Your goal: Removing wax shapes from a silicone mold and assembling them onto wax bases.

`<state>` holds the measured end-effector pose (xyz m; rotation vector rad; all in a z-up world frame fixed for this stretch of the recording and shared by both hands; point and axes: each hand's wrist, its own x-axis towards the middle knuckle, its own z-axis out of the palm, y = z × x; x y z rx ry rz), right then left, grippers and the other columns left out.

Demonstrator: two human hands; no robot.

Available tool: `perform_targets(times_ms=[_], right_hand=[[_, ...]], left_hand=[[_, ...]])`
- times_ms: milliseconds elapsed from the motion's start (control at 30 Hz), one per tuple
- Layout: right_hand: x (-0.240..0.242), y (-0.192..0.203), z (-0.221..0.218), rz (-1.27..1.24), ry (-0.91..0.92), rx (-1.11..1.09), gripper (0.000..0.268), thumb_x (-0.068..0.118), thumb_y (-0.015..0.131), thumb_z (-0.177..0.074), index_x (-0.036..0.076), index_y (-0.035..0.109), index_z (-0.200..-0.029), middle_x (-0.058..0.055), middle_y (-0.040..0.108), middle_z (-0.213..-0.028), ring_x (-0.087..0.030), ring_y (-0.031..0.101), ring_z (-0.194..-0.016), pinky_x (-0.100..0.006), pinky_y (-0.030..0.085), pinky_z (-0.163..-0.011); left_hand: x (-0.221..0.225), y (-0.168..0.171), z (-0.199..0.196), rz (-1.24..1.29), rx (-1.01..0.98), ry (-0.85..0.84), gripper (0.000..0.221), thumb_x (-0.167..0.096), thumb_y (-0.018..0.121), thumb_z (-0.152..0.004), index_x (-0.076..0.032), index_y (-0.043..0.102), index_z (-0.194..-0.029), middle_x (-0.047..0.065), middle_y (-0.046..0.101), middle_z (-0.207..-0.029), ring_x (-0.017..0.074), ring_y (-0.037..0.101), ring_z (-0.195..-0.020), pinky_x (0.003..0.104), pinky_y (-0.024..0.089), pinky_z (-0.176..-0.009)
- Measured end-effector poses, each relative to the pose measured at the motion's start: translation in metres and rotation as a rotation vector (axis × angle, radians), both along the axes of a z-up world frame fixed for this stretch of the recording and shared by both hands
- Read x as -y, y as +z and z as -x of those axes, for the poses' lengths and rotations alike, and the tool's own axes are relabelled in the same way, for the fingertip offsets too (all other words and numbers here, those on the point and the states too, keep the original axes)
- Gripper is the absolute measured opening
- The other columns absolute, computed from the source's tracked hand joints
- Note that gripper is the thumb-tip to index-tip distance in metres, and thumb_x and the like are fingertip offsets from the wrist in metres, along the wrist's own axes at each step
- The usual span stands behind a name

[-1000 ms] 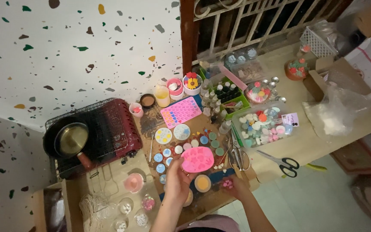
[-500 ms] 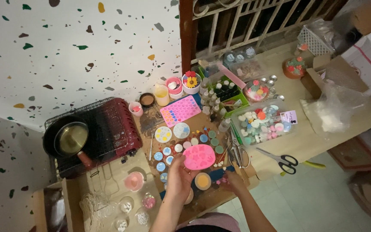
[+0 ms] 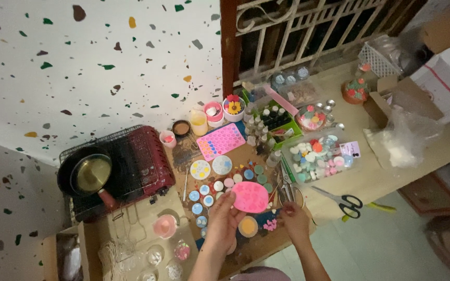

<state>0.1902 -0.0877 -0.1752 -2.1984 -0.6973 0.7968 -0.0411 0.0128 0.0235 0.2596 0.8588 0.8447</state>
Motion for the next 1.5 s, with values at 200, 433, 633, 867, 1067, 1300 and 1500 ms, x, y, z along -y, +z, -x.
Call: perform_targets(times_ms=[200, 433, 633, 867, 1067, 1300, 1500], right_hand=[[-0.011, 0.216, 0.053, -0.495, 0.020, 0.205, 0.029, 0.005, 0.074, -0.083, 0.002, 0.072, -0.112, -0.008, 0.070, -0.110, -0.014, 0.059, -0.077, -0.026, 0.050, -0.063], [-0.015, 0.232, 0.087, -0.607, 0.351, 0.312, 0.024, 0.014, 0.081, -0.079, 0.009, 0.080, -0.103, -0.001, 0.067, -0.106, -0.011, 0.062, -0.072, -0.022, 0.051, -0.055], [-0.017, 0.235, 0.090, -0.612, 0.354, 0.320, 0.027, 0.012, 0.085, -0.074, 0.009, 0.078, -0.099, 0.004, 0.066, -0.094, -0.007, 0.056, -0.061, -0.020, 0.047, -0.052], [-0.011, 0.222, 0.083, -0.546, 0.401, 0.309, 0.028, 0.011, 0.086, -0.071, 0.010, 0.079, -0.098, 0.003, 0.066, -0.100, -0.010, 0.059, -0.065, -0.022, 0.050, -0.055], [-0.009, 0.232, 0.088, -0.655, 0.386, 0.301, 0.033, 0.009, 0.087, -0.070, 0.009, 0.079, -0.102, 0.003, 0.068, -0.096, -0.009, 0.057, -0.065, -0.020, 0.049, -0.057], [-0.005, 0.222, 0.087, -0.634, 0.378, 0.287, 0.031, 0.013, 0.089, -0.070, 0.007, 0.082, -0.100, 0.000, 0.067, -0.098, -0.009, 0.061, -0.074, -0.020, 0.051, -0.057], [0.000, 0.214, 0.090, -0.728, 0.365, 0.251, 0.023, 0.006, 0.086, -0.073, 0.005, 0.081, -0.096, -0.001, 0.065, -0.104, -0.011, 0.062, -0.078, -0.020, 0.052, -0.060]], left_hand=[[0.006, -0.015, -0.007, -0.017, 0.120, -0.046, 0.034, -0.012, 0.058, -0.100, 0.015, 0.058, -0.121, 0.026, 0.068, -0.108, 0.0313, 0.069, -0.095, 0.042, 0.059, -0.091], [0.013, -0.034, -0.018, 0.031, 0.232, -0.057, 0.030, -0.010, 0.059, -0.102, 0.011, 0.056, -0.122, 0.021, 0.066, -0.104, 0.0241, 0.066, -0.089, 0.037, 0.058, -0.085], [0.019, -0.018, -0.018, 0.032, 0.216, -0.053, 0.032, -0.013, 0.060, -0.100, 0.008, 0.061, -0.124, 0.019, 0.068, -0.111, 0.0249, 0.066, -0.095, 0.037, 0.054, -0.084], [0.019, 0.000, -0.020, 0.105, 0.088, -0.028, 0.037, -0.016, 0.064, -0.099, 0.006, 0.061, -0.129, 0.017, 0.063, -0.111, 0.0231, 0.058, -0.098, 0.039, 0.050, -0.086], [0.022, -0.007, -0.022, 0.025, 0.034, 0.032, 0.030, -0.009, 0.065, -0.098, 0.011, 0.066, -0.120, 0.018, 0.065, -0.104, 0.0236, 0.061, -0.088, 0.034, 0.053, -0.081], [0.022, 0.016, -0.021, 0.020, -0.111, 0.018, 0.029, -0.009, 0.068, -0.097, 0.011, 0.069, -0.118, 0.018, 0.066, -0.100, 0.0215, 0.060, -0.081, 0.032, 0.053, -0.073], [0.024, 0.014, -0.021, 0.001, -0.123, 0.019, 0.032, -0.011, 0.069, -0.096, 0.014, 0.069, -0.116, 0.019, 0.065, -0.100, 0.0230, 0.059, -0.080, 0.032, 0.055, -0.067]])
